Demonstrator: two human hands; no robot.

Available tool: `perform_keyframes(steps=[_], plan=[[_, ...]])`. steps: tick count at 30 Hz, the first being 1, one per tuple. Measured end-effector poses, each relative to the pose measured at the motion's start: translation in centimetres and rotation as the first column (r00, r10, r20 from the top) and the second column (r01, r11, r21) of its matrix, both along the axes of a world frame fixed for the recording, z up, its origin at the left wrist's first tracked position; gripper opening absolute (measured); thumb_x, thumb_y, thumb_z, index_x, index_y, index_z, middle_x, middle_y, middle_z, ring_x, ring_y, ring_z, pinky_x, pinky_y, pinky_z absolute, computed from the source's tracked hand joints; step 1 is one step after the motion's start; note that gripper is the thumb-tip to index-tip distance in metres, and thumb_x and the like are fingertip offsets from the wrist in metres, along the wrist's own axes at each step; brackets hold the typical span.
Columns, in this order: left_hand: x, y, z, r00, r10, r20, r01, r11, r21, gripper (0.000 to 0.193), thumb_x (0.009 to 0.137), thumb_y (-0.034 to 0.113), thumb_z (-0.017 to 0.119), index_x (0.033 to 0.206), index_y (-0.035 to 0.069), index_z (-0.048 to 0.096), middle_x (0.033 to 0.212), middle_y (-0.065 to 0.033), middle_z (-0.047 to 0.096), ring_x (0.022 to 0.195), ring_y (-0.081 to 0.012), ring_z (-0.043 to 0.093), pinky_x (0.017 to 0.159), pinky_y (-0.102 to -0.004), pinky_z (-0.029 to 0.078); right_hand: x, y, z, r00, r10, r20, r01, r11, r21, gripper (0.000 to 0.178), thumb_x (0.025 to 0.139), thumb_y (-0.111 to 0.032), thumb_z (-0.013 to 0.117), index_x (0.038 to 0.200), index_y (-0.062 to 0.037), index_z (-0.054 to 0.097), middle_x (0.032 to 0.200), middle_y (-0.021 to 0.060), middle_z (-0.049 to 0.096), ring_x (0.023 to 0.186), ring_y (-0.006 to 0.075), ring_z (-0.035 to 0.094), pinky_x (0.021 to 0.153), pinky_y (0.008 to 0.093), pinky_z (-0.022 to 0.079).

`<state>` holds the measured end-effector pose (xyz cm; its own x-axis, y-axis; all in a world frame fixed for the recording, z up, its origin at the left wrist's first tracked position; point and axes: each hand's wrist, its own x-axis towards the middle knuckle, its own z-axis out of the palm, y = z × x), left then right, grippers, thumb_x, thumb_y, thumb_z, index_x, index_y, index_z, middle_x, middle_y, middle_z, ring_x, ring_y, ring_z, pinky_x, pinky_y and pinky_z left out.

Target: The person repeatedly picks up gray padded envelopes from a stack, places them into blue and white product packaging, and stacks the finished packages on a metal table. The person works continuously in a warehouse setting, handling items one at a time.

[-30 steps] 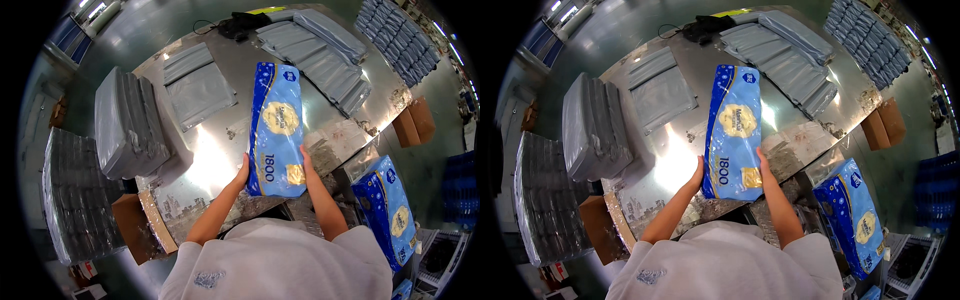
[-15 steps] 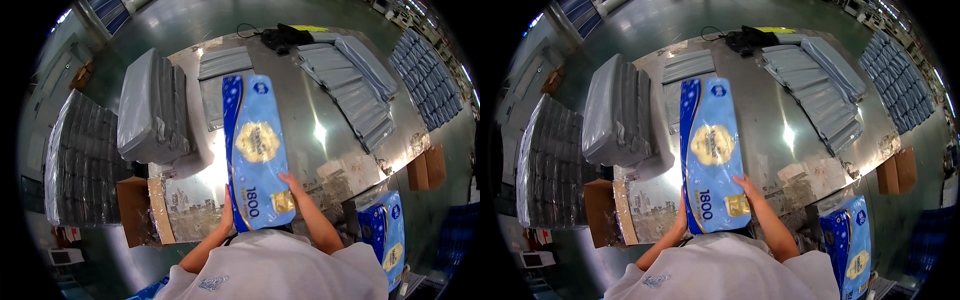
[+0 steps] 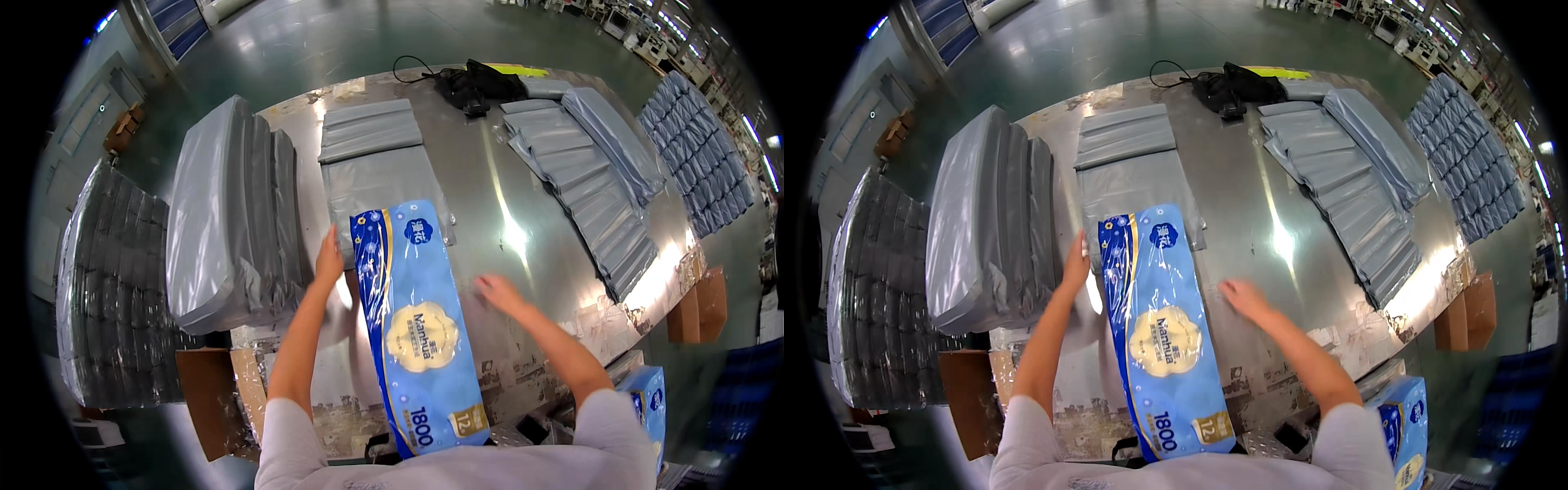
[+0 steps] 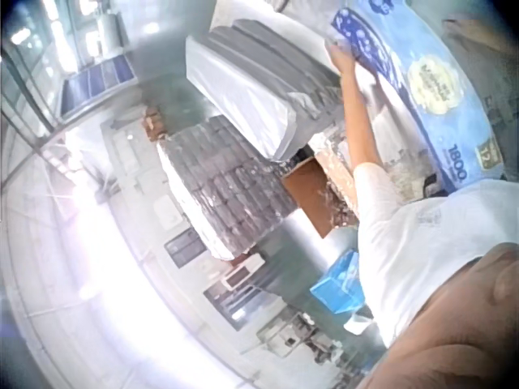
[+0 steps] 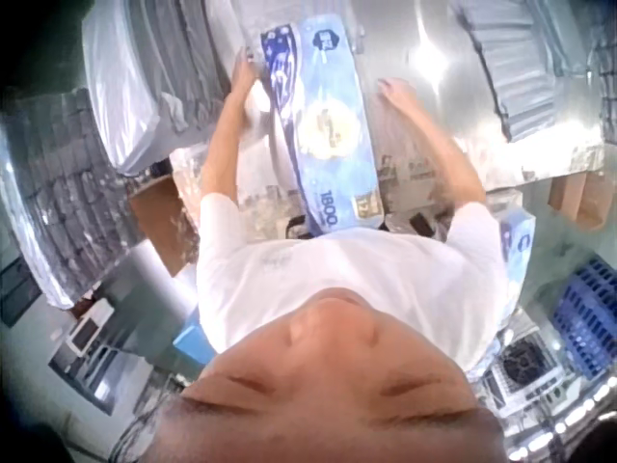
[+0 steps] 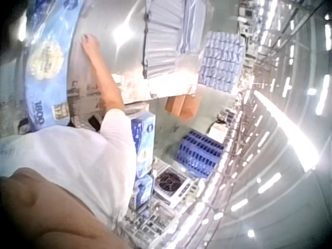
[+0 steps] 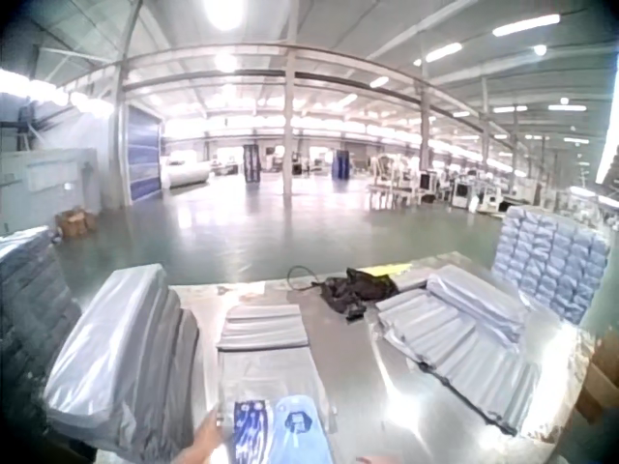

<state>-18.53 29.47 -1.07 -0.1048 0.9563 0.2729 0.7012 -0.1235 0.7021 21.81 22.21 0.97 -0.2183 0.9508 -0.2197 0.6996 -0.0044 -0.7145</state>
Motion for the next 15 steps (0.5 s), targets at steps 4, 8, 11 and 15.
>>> perform_keyframes(steps=[4, 8, 11, 15], plan=[[-2.8, 7.1, -4.2, 0.93, -0.294, -0.219, 0.325, 0.937, 0.127, 0.044, 0.072, -0.007, 0.047, 0.114, 0.005, 0.047, 0.107, -0.0159, 0.053, 0.101, -0.0309, 0.049, 0.085, -0.0318, 0.04, -6.9, 13.5, -1.6, 0.906, 0.276, 0.323, -0.42, 0.687, 0.593, 0.028, 0.072, -0.019, 0.056, 0.098, -0.0066, 0.056, 0.094, 0.0094, 0.054, 0.095, 0.0268, 0.048, 0.08, 0.0337, 0.041], [0.8, 5.1, -4.2, 0.862, -0.275, 0.426, 0.394, 0.892, -0.221, 0.043, 0.071, -0.01, 0.05, 0.111, 0.007, 0.048, 0.105, -0.0094, 0.055, 0.101, -0.0184, 0.05, 0.085, -0.0271, 0.038, -7.2, 19.2, -8.1, 0.741, 0.257, 0.62, -0.595, 0.679, 0.429, 0.028, 0.072, -0.013, 0.051, 0.098, -0.0064, 0.052, 0.098, 0.0072, 0.052, 0.095, 0.0246, 0.049, 0.078, 0.0334, 0.043], [0.0, 2.5, -5.3, 0.849, -0.237, 0.472, 0.329, 0.936, -0.122, 0.045, 0.072, -0.007, 0.05, 0.115, 0.007, 0.045, 0.105, -0.0094, 0.054, 0.103, -0.0199, 0.049, 0.088, -0.0295, 0.036, -9.0, 20.6, -7.9, 0.691, 0.308, 0.654, -0.633, 0.694, 0.342, 0.022, 0.072, -0.012, 0.051, 0.092, -0.0057, 0.054, 0.092, 0.0081, 0.056, 0.085, 0.0252, 0.054, 0.072, 0.0334, 0.046], [0.7, 4.4, -3.4, 0.877, -0.015, -0.481, 0.073, 0.992, 0.102, 0.033, 0.072, 0.004, 0.052, 0.104, 0.008, 0.048, 0.096, -0.0095, 0.054, 0.095, -0.0245, 0.05, 0.082, -0.0317, 0.037, -9.8, 22.4, -5.5, 0.94, 0.177, 0.29, -0.272, 0.904, 0.33, 0.013, 0.073, -0.008, 0.052, 0.084, -0.0029, 0.055, 0.082, 0.013, 0.059, 0.075, 0.0264, 0.057, 0.064, 0.0338, 0.046]])
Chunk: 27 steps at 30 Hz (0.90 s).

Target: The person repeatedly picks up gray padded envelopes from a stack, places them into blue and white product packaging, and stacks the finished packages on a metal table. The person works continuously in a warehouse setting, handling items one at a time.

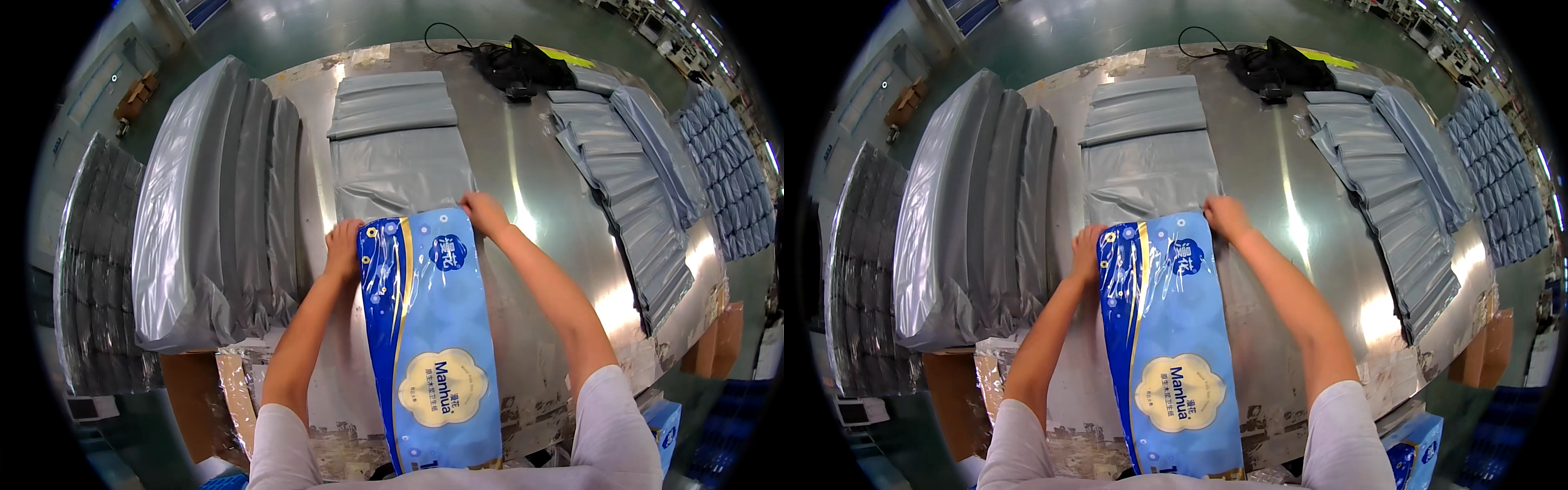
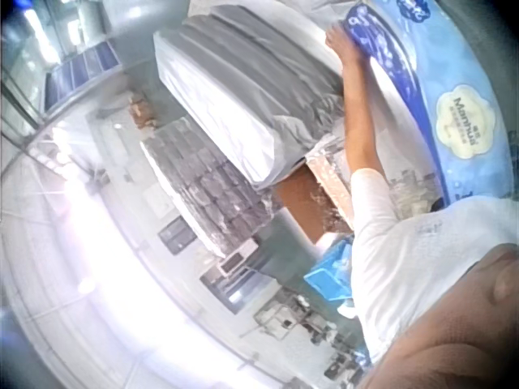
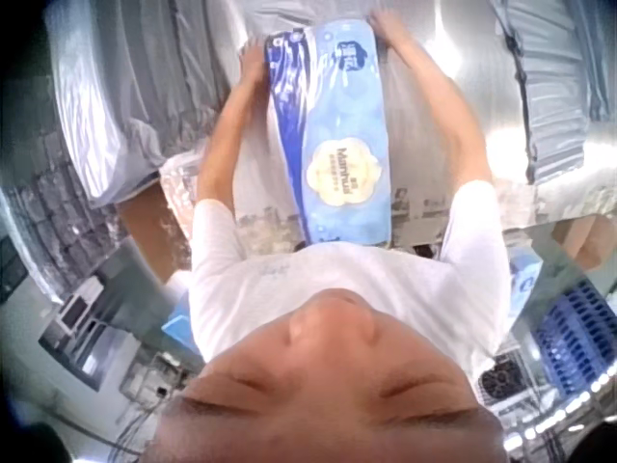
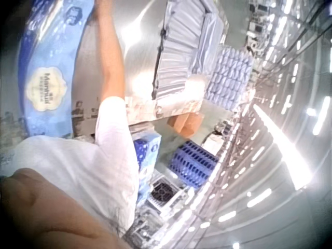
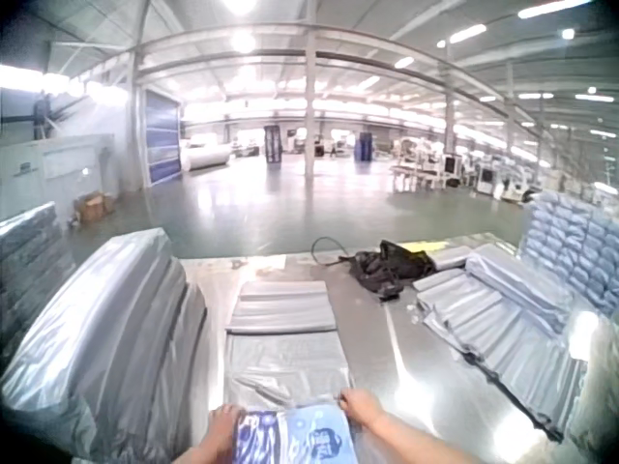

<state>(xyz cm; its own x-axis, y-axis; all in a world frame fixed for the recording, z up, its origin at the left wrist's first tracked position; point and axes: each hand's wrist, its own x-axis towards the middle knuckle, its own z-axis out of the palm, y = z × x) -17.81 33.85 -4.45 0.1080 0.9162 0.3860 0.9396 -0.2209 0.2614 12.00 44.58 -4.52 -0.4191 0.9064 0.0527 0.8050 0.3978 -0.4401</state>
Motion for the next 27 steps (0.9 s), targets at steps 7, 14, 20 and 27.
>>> perform_keyframes(steps=[7, 14, 20, 27], plan=[[0.9, -2.4, -1.3, 0.802, 0.27, 0.533, -0.273, 0.959, -0.075, 0.014, 0.084, 0.019, 0.046, 0.087, 0.005, 0.045, 0.076, -0.0157, 0.055, 0.065, -0.0362, 0.053, 0.058, -0.0425, 0.04, 1.2, -7.9, 1.4, 0.78, 0.028, -0.625, 0.129, 0.97, 0.204, 0.006, 0.076, -0.002, 0.05, 0.082, -0.0013, 0.051, 0.084, 0.0152, 0.056, 0.076, 0.029, 0.057, 0.066, 0.0335, 0.045], [1.4, -2.3, -2.8, 0.872, 0.479, 0.103, -0.406, 0.824, -0.394, 0.017, 0.08, 0.018, 0.042, 0.085, 0.005, 0.052, 0.08, -0.0161, 0.061, 0.072, -0.0351, 0.059, 0.062, -0.0431, 0.045, 0.5, -7.9, -1.6, 0.967, -0.234, -0.103, 0.246, 0.962, 0.118, 0.016, 0.079, -0.012, 0.044, 0.081, -0.0037, 0.057, 0.088, 0.0186, 0.059, 0.076, 0.0327, 0.058, 0.064, 0.0402, 0.045], [0.7, -12.2, -2.6, 0.965, 0.156, -0.212, -0.243, 0.835, -0.494, 0.022, 0.077, 0.02, 0.044, 0.076, 0.009, 0.063, 0.072, -0.015, 0.062, 0.067, -0.0309, 0.061, 0.056, -0.0416, 0.047, 3.8, -16.5, -0.6, 0.927, 0.136, 0.349, -0.047, 0.967, -0.252, 0.023, 0.072, -0.027, 0.052, 0.081, -0.0083, 0.063, 0.081, 0.0167, 0.061, 0.073, 0.0339, 0.059, 0.061, 0.0431, 0.046], [6.8, -46.9, 0.3, 0.997, -0.069, -0.026, -0.003, 0.31, -0.951, 0.023, 0.072, 0.024, 0.052, 0.088, 0.009, 0.062, 0.087, -0.015, 0.062, 0.08, -0.0318, 0.06, 0.065, -0.043, 0.047, 12.1, -52.1, -0.5, 0.96, 0.208, 0.187, -0.066, 0.819, -0.57, 0.024, 0.065, -0.024, 0.056, 0.082, -0.0071, 0.062, 0.072, 0.015, 0.06, 0.069, 0.0317, 0.059, 0.063, 0.0422, 0.047]])
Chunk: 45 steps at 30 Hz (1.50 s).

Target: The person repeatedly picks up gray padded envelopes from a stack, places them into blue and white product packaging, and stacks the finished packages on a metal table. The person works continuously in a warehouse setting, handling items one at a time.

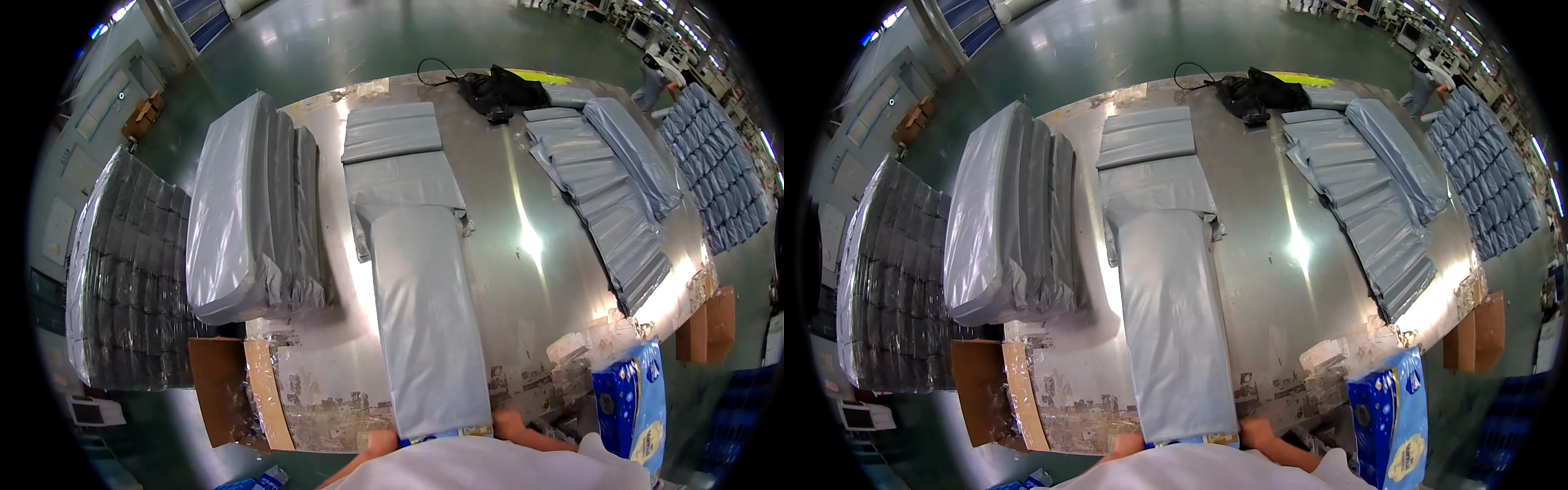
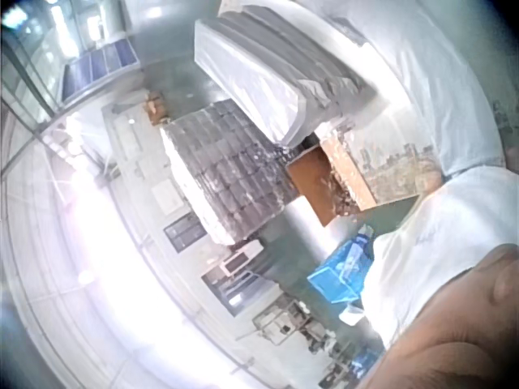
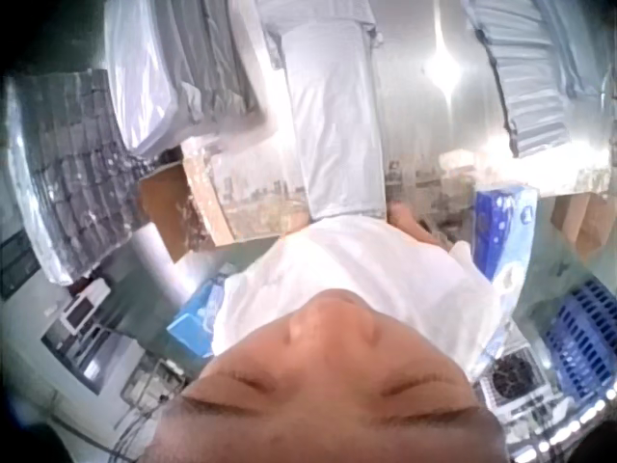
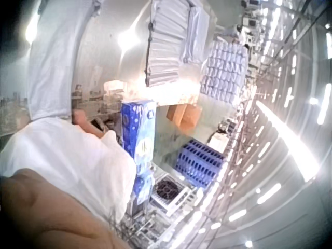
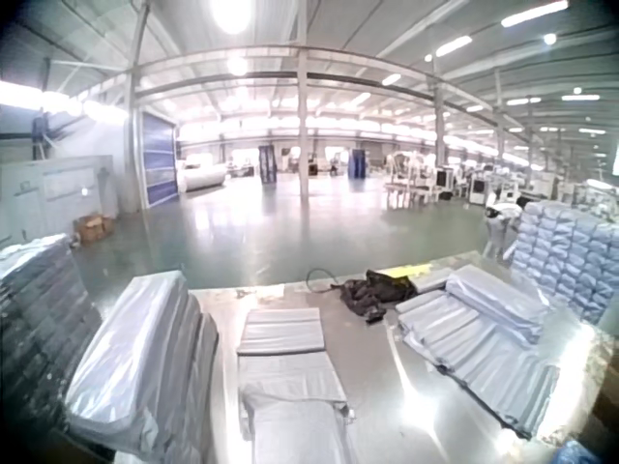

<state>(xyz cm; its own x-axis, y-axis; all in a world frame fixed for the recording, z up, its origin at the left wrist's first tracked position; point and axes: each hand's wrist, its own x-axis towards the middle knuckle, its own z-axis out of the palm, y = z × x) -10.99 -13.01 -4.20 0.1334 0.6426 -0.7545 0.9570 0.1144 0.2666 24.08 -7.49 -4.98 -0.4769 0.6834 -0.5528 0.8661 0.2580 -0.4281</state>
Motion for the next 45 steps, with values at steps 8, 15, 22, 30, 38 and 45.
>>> perform_keyframes(steps=[8, 15, 22, 30, 38, 45], plan=[[-3.4, 10.7, -2.7, 0.787, -0.415, 0.456, 0.286, 0.901, 0.326, 0.018, 0.06, 0.013, 0.057, 0.075, 0.003, 0.061, 0.079, -0.0196, 0.06, 0.073, -0.0363, 0.057, 0.064, -0.042, 0.046, -2.4, 8.9, 3.1, 0.94, -0.331, 0.085, 0.341, 0.927, -0.157, 0.029, 0.067, -0.031, 0.06, 0.078, -0.0044, 0.062, 0.08, 0.0164, 0.062, 0.075, 0.0327, 0.059, 0.063, 0.0404, 0.046], [-4.4, -4.0, 0.1, 0.882, 0.291, 0.371, -0.267, 0.957, -0.115, 0.039, 0.085, 0.035, 0.044, 0.07, 0.003, 0.061, 0.066, -0.0137, 0.059, 0.065, -0.0253, 0.058, 0.059, -0.035, 0.044, 0.6, -0.9, 0.3, 0.758, -0.625, -0.185, 0.45, 0.707, -0.546, 0.032, 0.08, -0.034, 0.057, 0.063, -0.0074, 0.056, 0.05, 0.0019, 0.051, 0.045, 0.0089, 0.047, 0.043, 0.0255, 0.037], [-13.8, -7.6, 3.4, 0.269, 0.804, 0.53, -0.833, 0.47, -0.291, 0.032, 0.082, 0.038, 0.047, 0.081, 0.009, 0.06, 0.072, 0.0002, 0.058, 0.057, -0.0099, 0.049, 0.056, -0.021, 0.04, -1.9, 0.9, 7.6, 0.73, -0.644, -0.227, 0.184, 0.506, -0.843, 0.028, 0.084, -0.029, 0.053, 0.101, -0.0063, 0.055, 0.07, 0.0013, 0.058, 0.058, 0.0082, 0.054, 0.05, 0.0219, 0.042], [-18.2, 0.6, 10.4, 0.758, 0.562, -0.33, -0.008, 0.514, 0.858, 0.077, 0.062, 0.005, 0.062, 0.131, 0.003, 0.026, 0.132, -0.0178, 0.027, 0.12, -0.0349, 0.026, 0.099, -0.0397, 0.023, -1.8, 10.0, 9.1, 0.99, -0.01, -0.141, 0.121, 0.576, 0.809, 0.06, 0.069, 0.002, 0.05, 0.125, -0.016, 0.038, 0.134, 0.0098, 0.029, 0.121, 0.025, 0.031, 0.099, 0.0399, 0.027], [-4.2, 15.2, 7.5, 0.738, -0.599, -0.31, 0.612, 0.402, 0.681, 0.044, 0.073, 0.005, 0.047, 0.116, 0.015, 0.049, 0.137, -0.0035, 0.028, 0.127, -0.0151, 0.025, 0.105, -0.0404, 0.017, -2.2, 15.0, 5.1, 0.83, 0.558, -0.005, -0.445, 0.667, 0.597, 0.039, 0.069, -0.01, 0.055, 0.108, -0.0147, 0.056, 0.125, 0.0039, 0.046, 0.122, 0.0221, 0.034, 0.105, 0.0413, 0.018], [-8.2, 21.3, 2.0, 0.55, 0.409, 0.728, -0.624, 0.781, 0.032, 0.024, 0.086, 0.023, 0.048, 0.087, 0.002, 0.059, 0.079, -0.0059, 0.059, 0.078, -0.0116, 0.051, 0.076, -0.0245, 0.039, -3.6, 21.1, -0.1, 0.471, -0.76, -0.449, 0.53, 0.65, -0.544, 0.025, 0.084, -0.025, 0.051, 0.091, -0.0034, 0.061, 0.083, 0.0033, 0.059, 0.078, 0.0105, 0.05, 0.071, 0.0252, 0.038]])
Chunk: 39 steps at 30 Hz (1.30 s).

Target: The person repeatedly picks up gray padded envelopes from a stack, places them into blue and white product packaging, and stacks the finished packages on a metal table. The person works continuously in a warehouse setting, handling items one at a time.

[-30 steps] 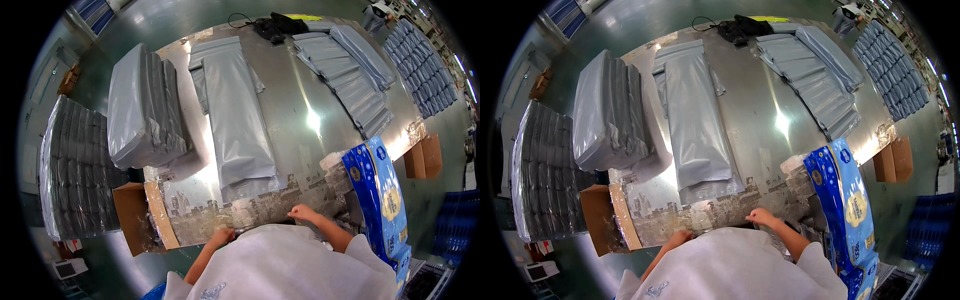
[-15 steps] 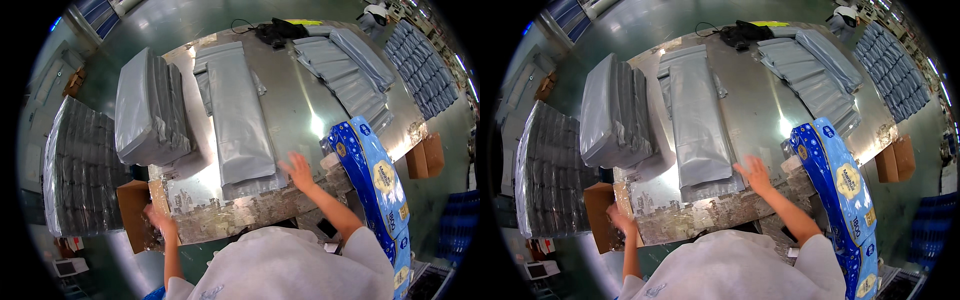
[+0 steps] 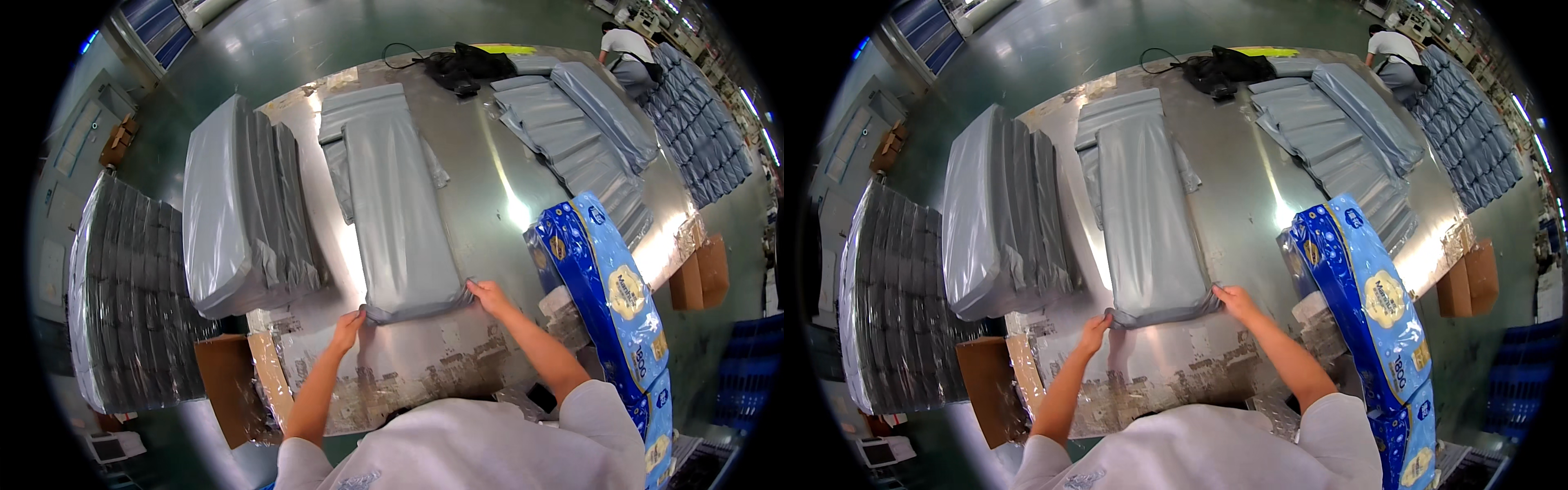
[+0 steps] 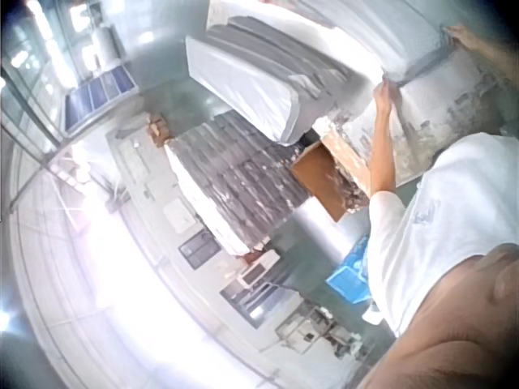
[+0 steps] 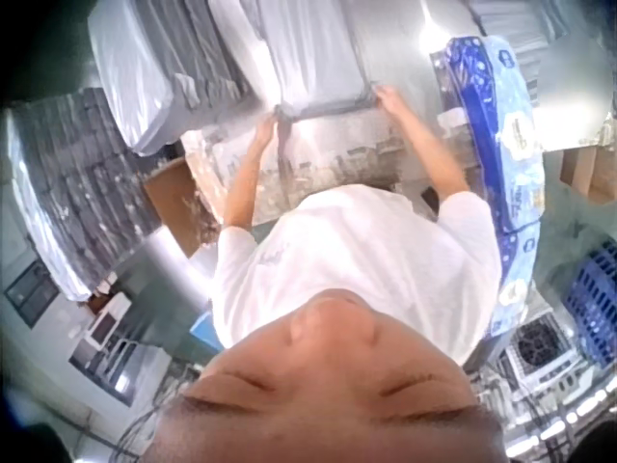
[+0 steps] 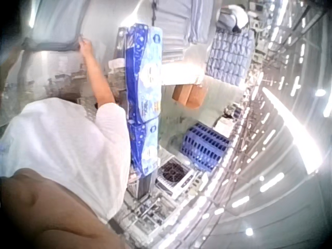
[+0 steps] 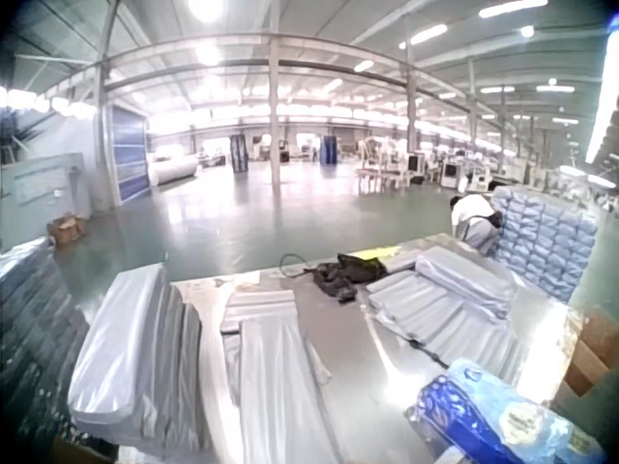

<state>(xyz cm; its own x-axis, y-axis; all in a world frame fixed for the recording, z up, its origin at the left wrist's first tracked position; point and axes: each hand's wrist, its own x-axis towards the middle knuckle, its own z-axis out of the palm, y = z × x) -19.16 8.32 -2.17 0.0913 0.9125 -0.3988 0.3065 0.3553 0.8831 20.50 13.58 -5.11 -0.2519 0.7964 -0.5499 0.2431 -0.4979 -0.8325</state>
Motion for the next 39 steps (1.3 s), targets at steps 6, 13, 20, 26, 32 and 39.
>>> perform_keyframes(steps=[6, 13, 20, 26, 32, 39], plan=[[3.7, 4.7, -5.6, 0.884, 0.463, -0.064, -0.428, 0.857, 0.285, 0.031, 0.087, 0.03, 0.048, 0.096, 0.0, 0.052, 0.099, -0.0073, 0.052, 0.084, -0.0128, 0.048, 0.074, -0.0239, 0.038, -6.0, 4.2, -3.8, 0.944, -0.314, -0.103, 0.328, 0.926, 0.188, 0.038, 0.086, -0.037, 0.048, 0.103, -0.0033, 0.054, 0.095, 0.0073, 0.054, 0.087, 0.0151, 0.048, 0.075, 0.0277, 0.038], [5.6, 9.0, 6.4, 0.807, 0.309, 0.503, -0.228, 0.949, -0.217, 0.066, 0.078, 0.025, 0.059, 0.131, 0.002, 0.026, 0.122, -0.0135, 0.041, 0.106, -0.0215, 0.044, 0.091, -0.0305, 0.034, -7.0, 7.8, 7.0, 0.806, -0.321, -0.497, 0.18, 0.933, -0.311, 0.059, 0.077, -0.03, 0.057, 0.122, 0.002, 0.037, 0.116, 0.0152, 0.048, 0.109, 0.0235, 0.045, 0.091, 0.0373, 0.038], [0.0, 3.5, 21.7, 0.793, 0.312, 0.524, -0.392, 0.919, 0.046, 0.074, 0.071, 0.028, 0.064, 0.128, -0.003, 0.028, 0.117, -0.013, 0.045, 0.11, -0.0215, 0.042, 0.093, -0.0316, 0.032, -14.1, 4.0, 21.7, 0.673, -0.174, -0.719, 0.179, 0.981, -0.07, 0.072, 0.072, -0.019, 0.061, 0.129, 0.0007, 0.022, 0.117, 0.017, 0.044, 0.108, 0.0271, 0.045, 0.09, 0.0375, 0.039], [-10.5, -2.4, 31.1, 0.685, 0.513, 0.518, -0.693, 0.68, 0.242, 0.069, 0.07, 0.038, 0.061, 0.122, -0.001, 0.037, 0.115, -0.012, 0.047, 0.108, -0.0233, 0.045, 0.092, -0.0348, 0.035, -26.4, 3.7, 30.7, 0.577, 0.075, -0.813, -0.042, 0.997, 0.063, 0.079, 0.073, -0.019, 0.061, 0.134, 0.0003, 0.014, 0.124, 0.0165, 0.039, 0.113, 0.0242, 0.041, 0.095, 0.0344, 0.032], [-24.2, 2.7, 33.8, 0.624, 0.568, 0.536, -0.709, 0.701, 0.082, 0.054, 0.075, 0.041, 0.058, 0.113, 0.004, 0.049, 0.107, -0.0064, 0.053, 0.099, -0.0205, 0.05, 0.083, -0.0361, 0.041, -41.7, 9.3, 31.1, 0.914, 0.177, -0.365, 0.043, 0.852, 0.522, 0.082, 0.077, -0.059, 0.039, 0.136, -0.0068, 0.016, 0.124, 0.0303, 0.035, 0.121, 0.0391, 0.028, 0.099, 0.0432, 0.019], [-23.9, -0.4, 24.0, 0.288, 0.706, 0.647, -0.957, 0.197, 0.211, 0.059, 0.088, 0.046, 0.034, 0.133, 0.009, 0.025, 0.134, -0.0106, 0.033, 0.124, -0.0269, 0.029, 0.102, -0.0479, 0.015, -21.6, 7.2, 14.6, 0.994, 0.057, 0.093, -0.105, 0.728, 0.678, 0.063, 0.082, -0.037, 0.053, 0.131, -0.0061, 0.028, 0.134, 0.0162, 0.027, 0.127, 0.0265, 0.02, 0.104, 0.0378, 0.015]])
